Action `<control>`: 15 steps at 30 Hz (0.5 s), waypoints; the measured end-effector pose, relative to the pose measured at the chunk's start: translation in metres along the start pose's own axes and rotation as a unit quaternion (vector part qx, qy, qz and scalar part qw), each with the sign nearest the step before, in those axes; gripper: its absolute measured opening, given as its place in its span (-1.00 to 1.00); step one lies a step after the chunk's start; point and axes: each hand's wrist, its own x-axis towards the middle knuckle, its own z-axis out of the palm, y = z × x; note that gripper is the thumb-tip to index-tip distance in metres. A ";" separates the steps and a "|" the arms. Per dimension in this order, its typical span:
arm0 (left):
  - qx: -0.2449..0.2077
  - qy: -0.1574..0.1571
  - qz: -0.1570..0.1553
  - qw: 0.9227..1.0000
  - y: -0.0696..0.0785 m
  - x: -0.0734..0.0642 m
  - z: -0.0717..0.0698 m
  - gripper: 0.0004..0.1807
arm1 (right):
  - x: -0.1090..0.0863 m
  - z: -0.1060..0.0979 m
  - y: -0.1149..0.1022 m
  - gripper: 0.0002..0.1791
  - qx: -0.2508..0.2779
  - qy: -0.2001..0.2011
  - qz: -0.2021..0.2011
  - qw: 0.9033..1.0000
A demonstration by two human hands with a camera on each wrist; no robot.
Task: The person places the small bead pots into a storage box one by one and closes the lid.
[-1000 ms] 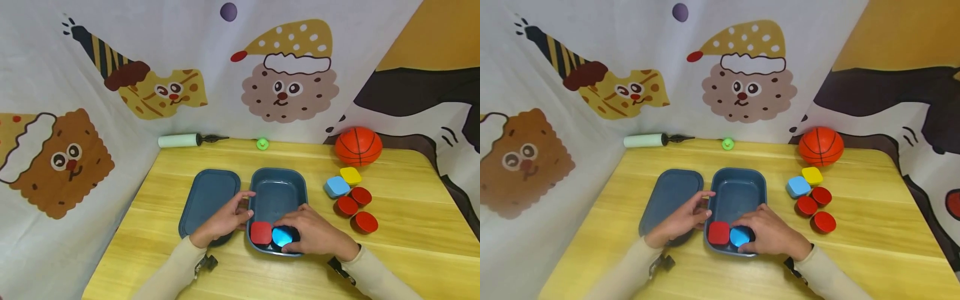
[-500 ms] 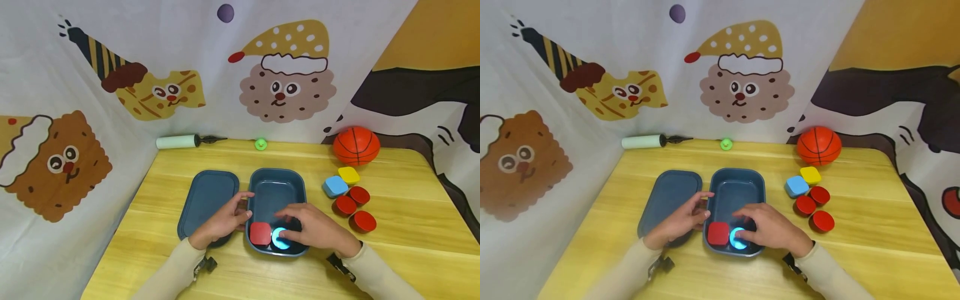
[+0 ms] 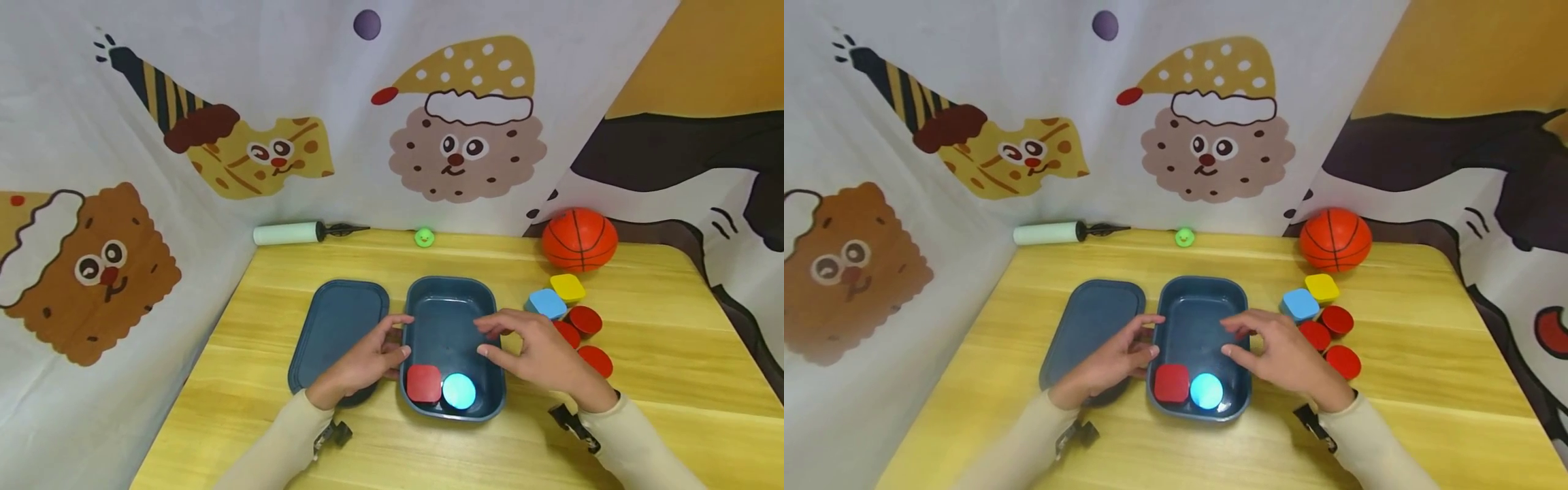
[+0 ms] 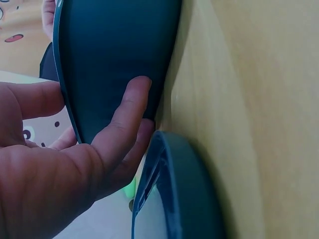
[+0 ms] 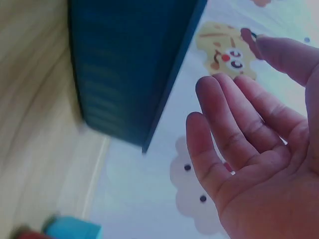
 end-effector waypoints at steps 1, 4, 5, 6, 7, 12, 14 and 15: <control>0.003 0.000 0.000 1.000 0.000 0.000 0.000 -0.38 | -0.002 -0.003 0.003 -0.59 -0.004 0.009 0.003 1.000; 0.006 0.001 0.002 1.000 0.000 0.000 0.001 -0.39 | -0.006 -0.012 0.011 -0.59 -0.018 0.036 0.007 0.999; 0.007 0.003 0.003 1.000 0.000 0.001 0.001 -0.40 | -0.007 -0.015 0.013 -0.60 -0.018 0.041 0.010 0.999; 0.007 0.004 0.004 1.000 0.000 0.001 0.001 -0.40 | -0.008 -0.019 0.016 -0.60 -0.020 0.046 0.013 0.999; 0.006 0.004 0.005 1.000 0.000 0.001 0.001 -0.40 | -0.009 -0.022 0.018 -0.59 -0.024 0.051 0.015 0.998; 0.002 0.007 0.006 1.000 -0.001 0.002 0.000 -0.40 | -0.016 -0.036 0.030 -0.58 -0.027 0.080 0.031 0.996; -0.004 0.005 0.003 1.000 -0.002 0.002 0.000 -0.40 | -0.020 -0.040 0.035 -0.59 -0.021 0.091 0.038 0.995; -0.005 0.005 0.002 1.000 -0.002 0.002 -0.001 -0.39 | -0.023 -0.042 0.036 -0.59 -0.017 0.098 0.044 0.994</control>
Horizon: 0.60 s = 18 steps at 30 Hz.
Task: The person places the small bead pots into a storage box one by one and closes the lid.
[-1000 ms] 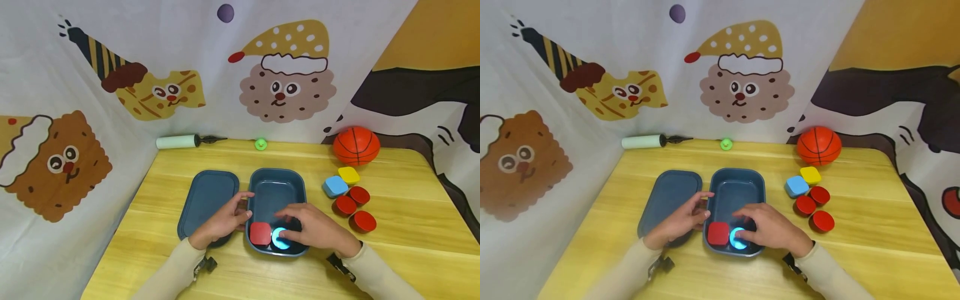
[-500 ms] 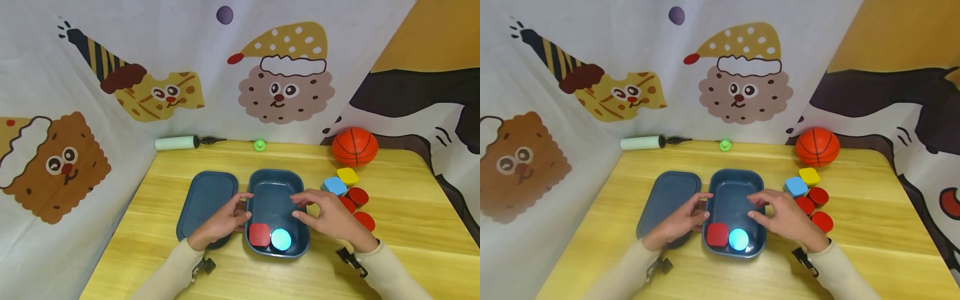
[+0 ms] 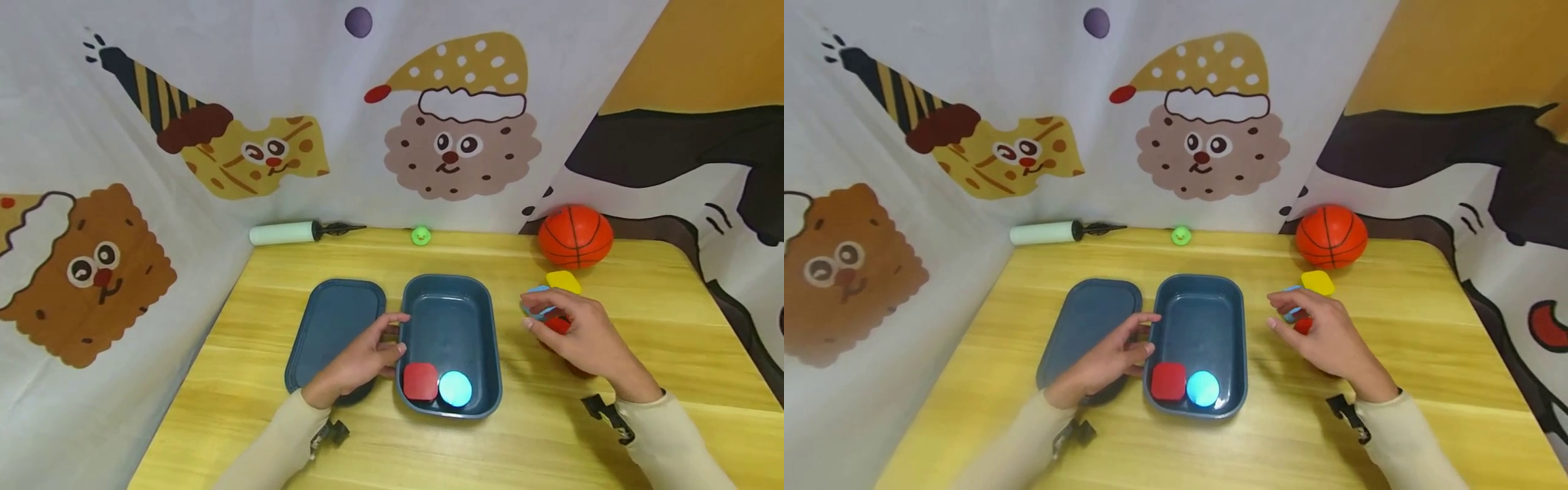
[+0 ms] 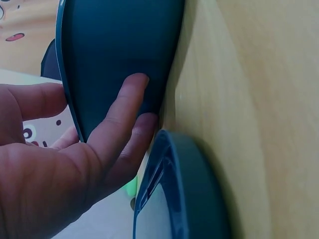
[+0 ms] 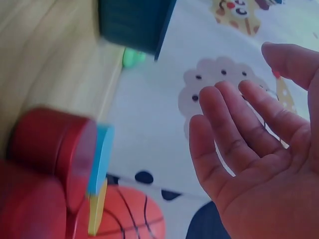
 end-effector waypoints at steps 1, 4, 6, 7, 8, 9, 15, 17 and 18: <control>-0.004 -0.002 -0.001 1.000 0.000 0.000 -0.001 -0.38 | -0.001 -0.002 0.002 -0.59 0.003 0.005 0.006 1.000; -0.012 -0.008 -0.001 1.000 0.001 -0.001 -0.003 -0.33 | -0.005 -0.010 0.008 -0.60 -0.005 0.027 0.023 0.999; -0.015 -0.012 0.001 1.000 0.002 -0.001 -0.003 -0.29 | -0.007 -0.016 0.014 -0.60 -0.009 0.041 0.040 0.998; -0.017 -0.015 0.001 1.000 0.002 -0.002 -0.003 -0.28 | -0.008 -0.018 0.017 -0.59 -0.014 0.046 0.049 0.998; -0.017 -0.017 0.002 1.000 0.002 -0.002 -0.004 -0.26 | -0.009 -0.020 0.020 -0.58 -0.018 0.050 0.059 0.997; -0.016 -0.019 0.002 1.000 0.002 -0.002 -0.004 -0.24 | -0.010 -0.022 0.024 -0.58 -0.018 0.054 0.070 0.996; -0.016 -0.030 0.003 0.999 0.000 -0.004 -0.004 -0.18 | -0.017 -0.029 0.046 -0.51 -0.024 0.067 0.113 0.991; -0.017 -0.031 0.002 0.999 0.000 -0.005 -0.004 -0.18 | -0.019 -0.030 0.054 -0.51 -0.029 0.067 0.123 0.990; -0.017 -0.031 0.002 0.999 0.000 -0.005 -0.004 -0.18 | -0.019 -0.031 0.058 -0.51 -0.031 0.065 0.130 0.989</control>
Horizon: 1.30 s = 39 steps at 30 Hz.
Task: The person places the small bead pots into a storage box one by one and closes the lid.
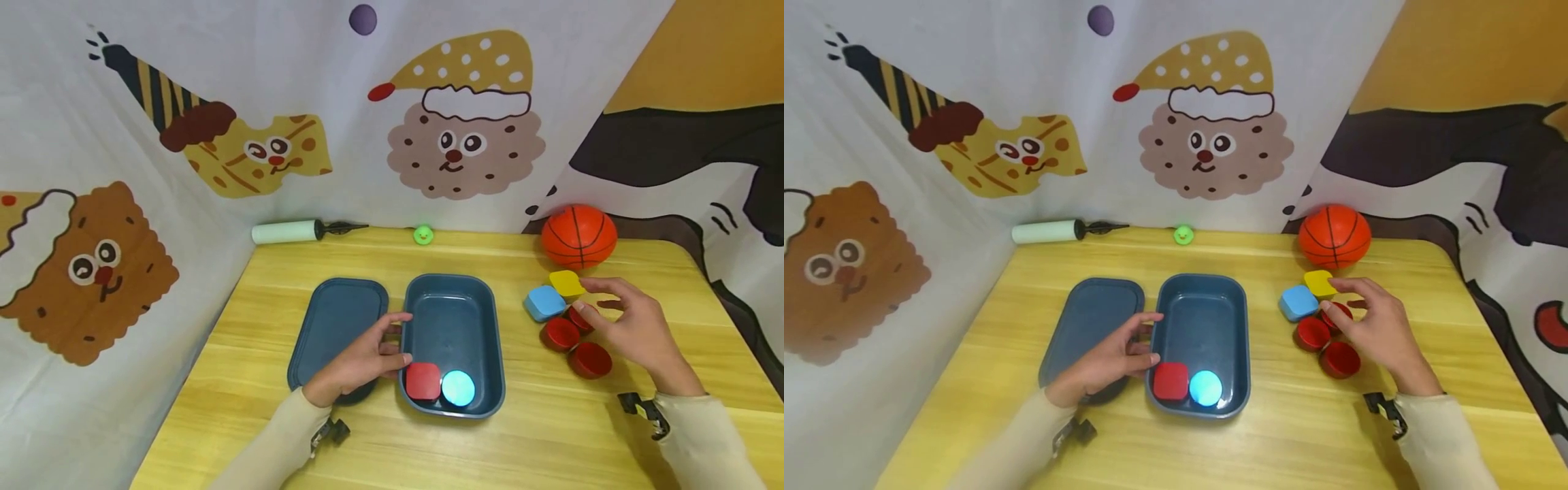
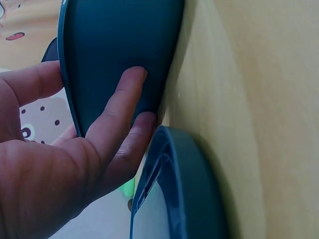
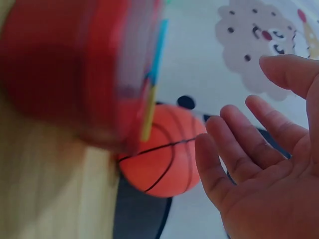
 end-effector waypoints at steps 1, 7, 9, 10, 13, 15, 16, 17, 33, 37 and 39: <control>0.000 0.000 0.000 1.000 0.000 0.000 0.000 -0.18 | 0.000 -0.001 0.004 -0.50 -0.002 -0.003 0.009 1.000; 0.000 -0.002 0.000 1.000 0.002 0.000 0.001 -0.18 | 0.002 -0.003 0.022 -0.34 -0.011 -0.052 0.086 0.995; 0.002 -0.002 0.000 1.000 0.003 -0.001 0.000 -0.17 | 0.002 -0.004 0.026 -0.29 -0.008 -0.072 0.103 0.992; 0.002 -0.003 0.000 1.000 0.003 -0.001 0.000 -0.17 | 0.002 -0.004 0.028 -0.27 -0.007 -0.081 0.112 0.990; 0.001 -0.006 0.001 1.000 0.003 -0.002 0.000 -0.17 | 0.002 -0.004 0.034 -0.20 -0.003 -0.110 0.131 0.985; 0.000 -0.007 0.001 1.000 0.003 -0.002 0.000 -0.16 | 0.001 -0.004 0.037 -0.16 0.003 -0.126 0.137 0.983; -0.001 -0.007 0.001 1.000 0.003 -0.002 0.000 -0.16 | 0.001 -0.004 0.039 -0.15 0.005 -0.134 0.140 0.981; -0.002 -0.007 0.001 1.000 0.003 -0.003 0.000 -0.16 | 0.001 -0.003 0.041 -0.13 0.005 -0.140 0.143 0.980; -0.009 -0.012 0.008 1.000 -0.002 0.000 -0.001 -0.15 | -0.004 0.002 0.051 -0.13 0.007 -0.216 0.151 0.965; -0.010 -0.012 0.007 1.000 -0.002 0.000 -0.002 -0.15 | -0.005 0.002 0.053 -0.14 0.002 -0.221 0.143 0.965; -0.010 -0.012 0.007 1.000 -0.003 0.001 -0.002 -0.15 | -0.005 0.001 0.053 -0.15 0.003 -0.216 0.138 0.966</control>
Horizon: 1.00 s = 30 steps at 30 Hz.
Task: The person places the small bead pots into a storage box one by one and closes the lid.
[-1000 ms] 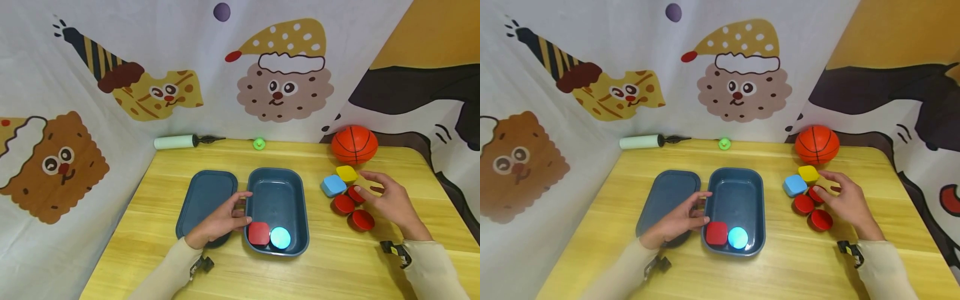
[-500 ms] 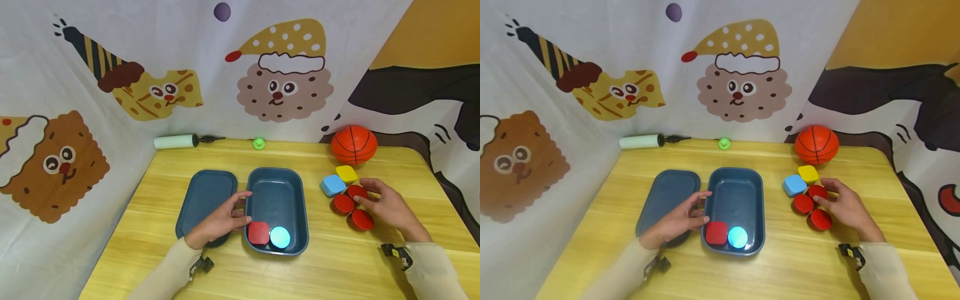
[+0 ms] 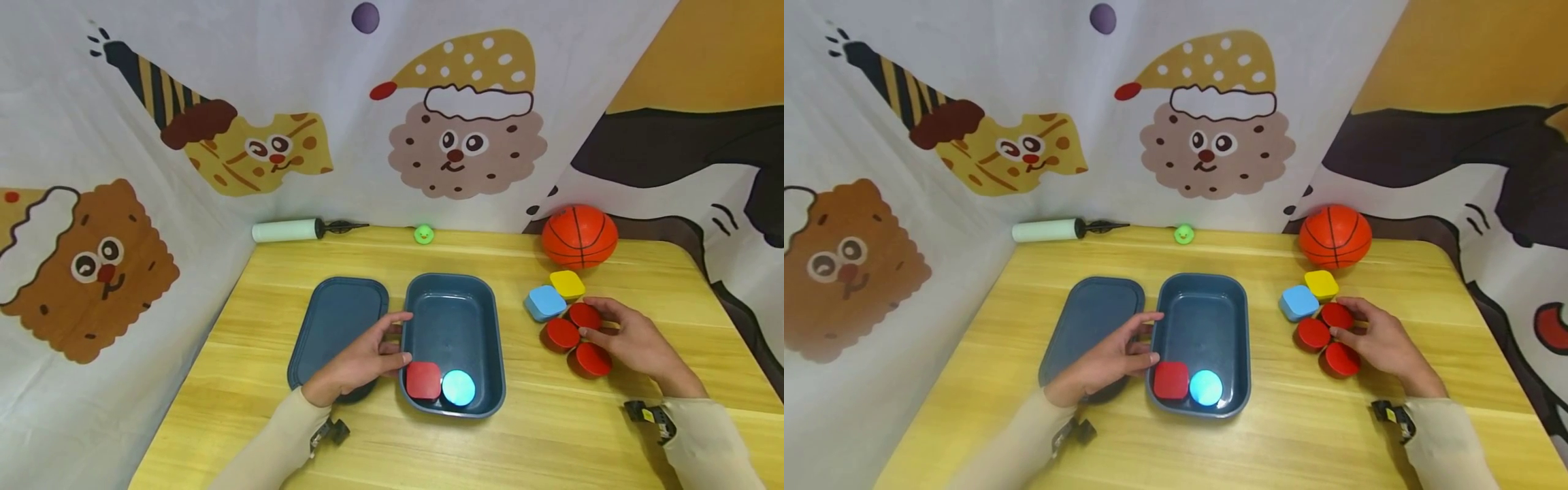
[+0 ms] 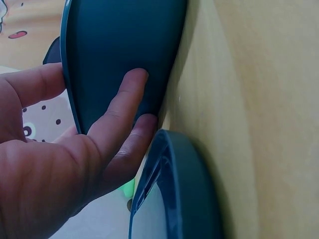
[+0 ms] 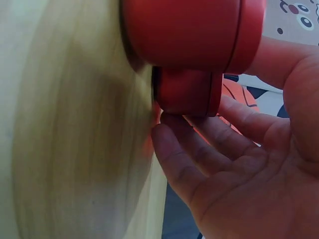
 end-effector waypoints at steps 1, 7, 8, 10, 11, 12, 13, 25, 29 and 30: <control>0.000 0.000 0.000 1.000 0.000 0.000 0.000 -0.15 | -0.001 -0.001 0.000 -0.16 0.000 0.005 -0.001 1.000; 0.000 0.000 -0.002 1.000 0.001 0.000 0.001 -0.15 | -0.008 -0.007 -0.005 -0.17 0.007 0.038 -0.009 0.999; 0.001 0.000 -0.003 1.000 0.001 -0.001 0.001 -0.15 | -0.009 -0.008 -0.006 -0.17 0.007 0.044 -0.011 0.999; 0.002 0.000 -0.003 1.000 0.001 -0.001 0.002 -0.15 | -0.011 -0.012 -0.008 -0.17 0.009 0.056 -0.015 0.998; 0.003 0.000 -0.003 1.000 0.001 -0.001 0.002 -0.15 | -0.012 -0.013 -0.010 -0.19 0.008 0.064 -0.017 0.998; 0.004 0.001 -0.002 1.000 0.001 -0.001 0.002 -0.16 | -0.013 -0.015 -0.011 -0.19 0.007 0.071 -0.019 0.997; 0.004 0.002 -0.002 1.000 0.001 -0.001 0.002 -0.16 | -0.013 -0.016 -0.013 -0.20 0.003 0.077 -0.021 0.997; -0.007 0.009 0.000 1.000 0.002 0.000 0.002 -0.19 | -0.012 -0.009 -0.048 -0.23 0.015 0.115 -0.073 0.991; -0.009 0.011 -0.006 1.000 0.001 0.000 0.002 -0.22 | -0.012 -0.004 -0.064 -0.25 0.008 0.125 -0.099 0.987; -0.009 0.011 -0.008 1.000 0.001 0.000 0.002 -0.23 | -0.012 -0.002 -0.068 -0.26 0.004 0.127 -0.105 0.986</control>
